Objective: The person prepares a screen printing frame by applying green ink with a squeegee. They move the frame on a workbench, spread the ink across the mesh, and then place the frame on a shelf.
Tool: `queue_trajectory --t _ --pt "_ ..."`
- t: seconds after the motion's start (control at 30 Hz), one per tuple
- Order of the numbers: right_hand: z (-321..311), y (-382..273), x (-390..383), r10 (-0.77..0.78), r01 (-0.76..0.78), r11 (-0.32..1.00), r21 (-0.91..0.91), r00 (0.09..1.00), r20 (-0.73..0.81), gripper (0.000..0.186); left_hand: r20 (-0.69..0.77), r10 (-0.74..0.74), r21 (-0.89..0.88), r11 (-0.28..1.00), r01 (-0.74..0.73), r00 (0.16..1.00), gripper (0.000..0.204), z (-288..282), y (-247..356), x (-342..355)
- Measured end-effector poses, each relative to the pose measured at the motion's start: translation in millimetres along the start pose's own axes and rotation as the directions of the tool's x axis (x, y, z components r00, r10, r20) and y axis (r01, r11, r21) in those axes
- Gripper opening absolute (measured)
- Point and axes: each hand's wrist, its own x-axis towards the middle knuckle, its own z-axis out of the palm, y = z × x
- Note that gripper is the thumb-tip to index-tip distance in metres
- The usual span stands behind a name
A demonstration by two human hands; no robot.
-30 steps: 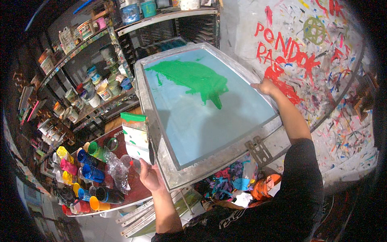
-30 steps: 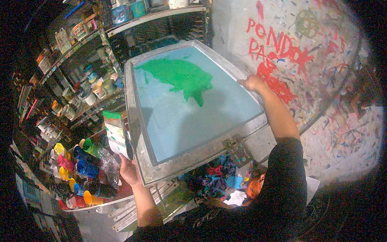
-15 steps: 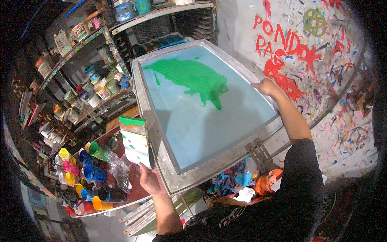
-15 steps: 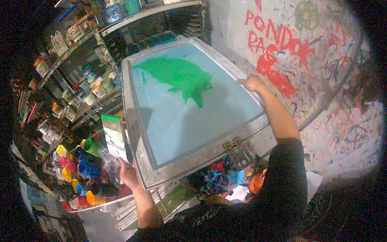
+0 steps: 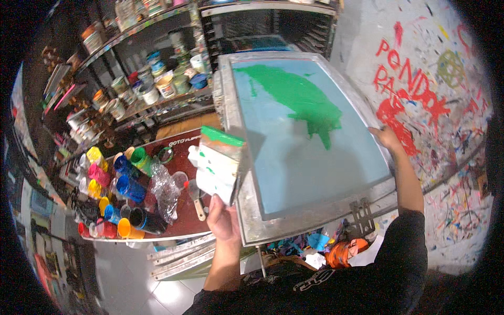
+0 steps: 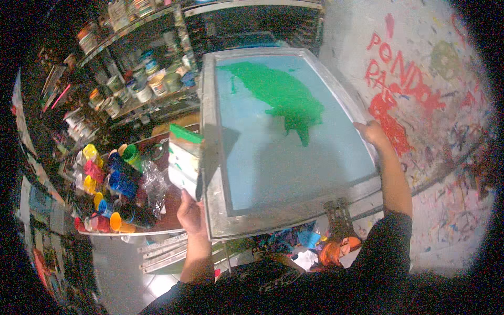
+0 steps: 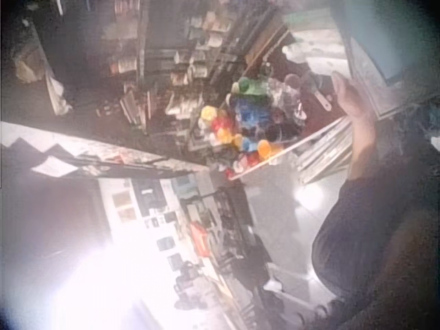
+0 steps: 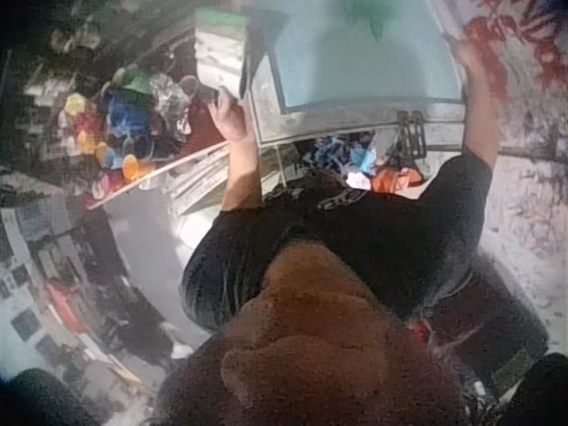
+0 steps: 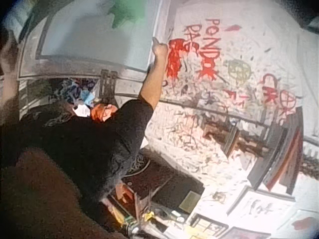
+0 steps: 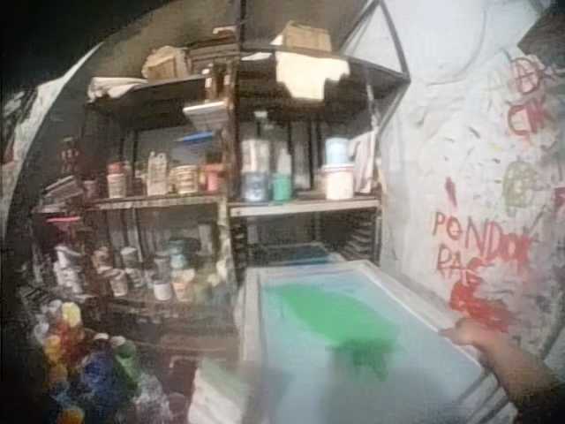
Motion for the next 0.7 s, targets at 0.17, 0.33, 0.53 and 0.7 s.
queue_trajectory --t 0.17,0.33,0.53,0.7 --pt "-1.4 2.8 -6.3 -0.017 0.017 1.000 0.009 1.000 -0.021 0.076 0.072 0.021 -0.078 0.997 -0.015 0.997 0.041 16.5 6.1 -13.0" --pt "8.0 11.7 -0.9 -0.041 0.041 0.999 -0.004 0.999 -0.014 0.069 -0.004 -0.017 -0.083 0.996 0.017 1.000 0.044 1.4 2.7 -18.4" --pt "19.4 37.3 17.9 -0.056 0.055 0.998 -0.009 0.994 -0.096 0.068 0.003 -0.033 -0.103 0.994 0.033 0.999 0.045 -1.1 1.0 -12.8" --pt "14.9 7.8 2.7 -0.063 0.064 0.998 0.027 0.997 -0.038 0.068 -0.011 -0.014 -0.084 0.996 0.013 1.000 0.046 -4.1 -0.5 -6.6"
